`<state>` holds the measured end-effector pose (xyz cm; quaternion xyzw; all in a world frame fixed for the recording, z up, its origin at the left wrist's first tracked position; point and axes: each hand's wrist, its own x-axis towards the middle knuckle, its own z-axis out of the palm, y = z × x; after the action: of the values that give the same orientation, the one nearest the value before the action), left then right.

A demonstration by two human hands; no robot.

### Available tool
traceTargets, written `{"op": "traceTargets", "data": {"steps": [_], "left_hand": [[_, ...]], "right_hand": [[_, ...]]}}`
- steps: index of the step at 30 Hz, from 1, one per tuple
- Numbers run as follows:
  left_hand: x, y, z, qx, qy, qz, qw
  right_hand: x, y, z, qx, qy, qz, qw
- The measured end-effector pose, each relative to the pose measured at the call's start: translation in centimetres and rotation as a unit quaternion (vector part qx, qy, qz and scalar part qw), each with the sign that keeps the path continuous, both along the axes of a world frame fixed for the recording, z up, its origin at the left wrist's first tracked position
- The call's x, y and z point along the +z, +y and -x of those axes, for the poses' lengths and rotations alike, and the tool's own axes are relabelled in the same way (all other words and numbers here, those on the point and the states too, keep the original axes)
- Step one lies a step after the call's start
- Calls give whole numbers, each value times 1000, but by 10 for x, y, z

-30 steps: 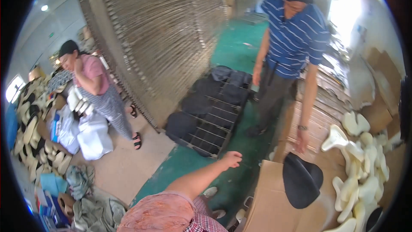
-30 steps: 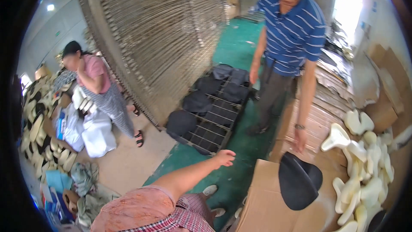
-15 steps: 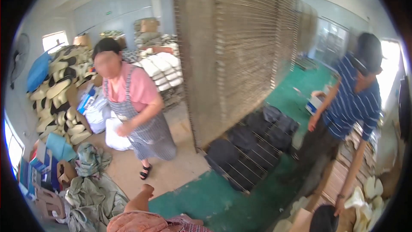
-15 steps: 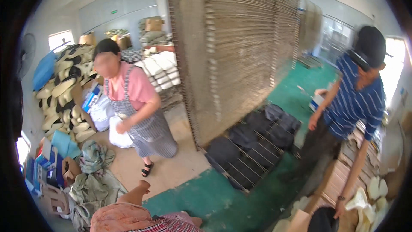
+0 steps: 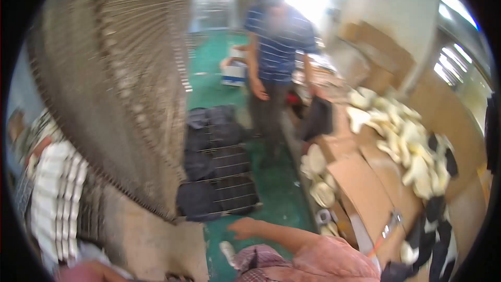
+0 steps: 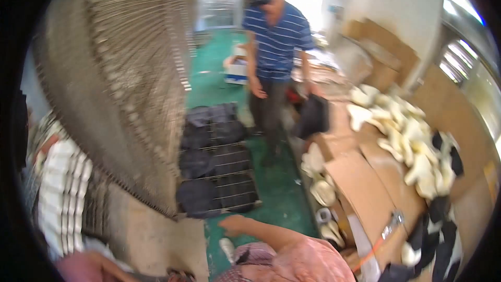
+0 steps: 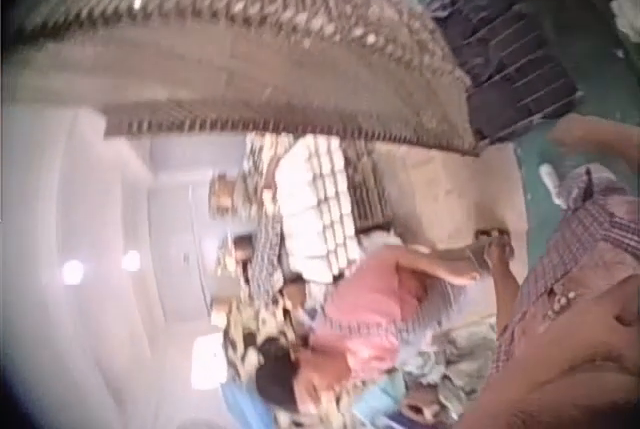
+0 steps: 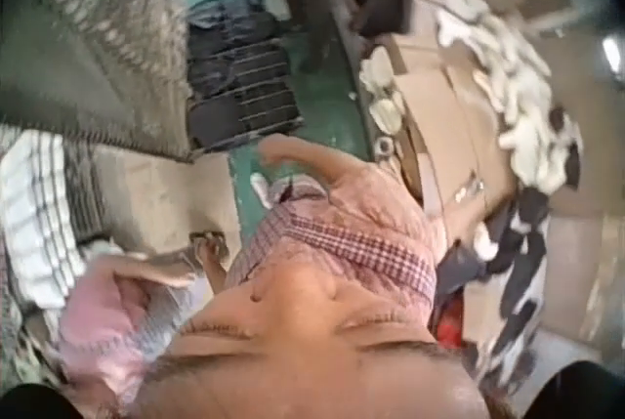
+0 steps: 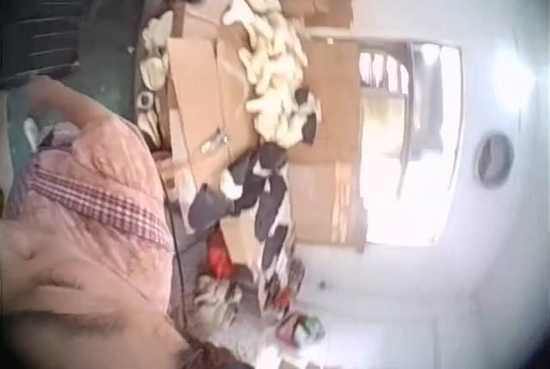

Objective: Assembling seat pads by applying adhesive with a spray gun and fitting fabric covers over foam inserts.

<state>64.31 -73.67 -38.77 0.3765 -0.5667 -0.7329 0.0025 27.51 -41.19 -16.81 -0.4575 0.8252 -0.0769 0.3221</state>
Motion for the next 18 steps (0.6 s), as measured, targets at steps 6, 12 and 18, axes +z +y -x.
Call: {"op": "traceTargets", "data": {"steps": [6,12,18], "left_hand": [[25,-94,91,-39,-2,88,995],[20,-178,89,399,-118,-215,883],[30,-242,76,617,-130,-182,755]], "right_hand": [[4,-93,44,-50,3,106,993],[-40,-133,89,-53,-4,6,999],[-103,-146,119,-113,17,33,993]]}}
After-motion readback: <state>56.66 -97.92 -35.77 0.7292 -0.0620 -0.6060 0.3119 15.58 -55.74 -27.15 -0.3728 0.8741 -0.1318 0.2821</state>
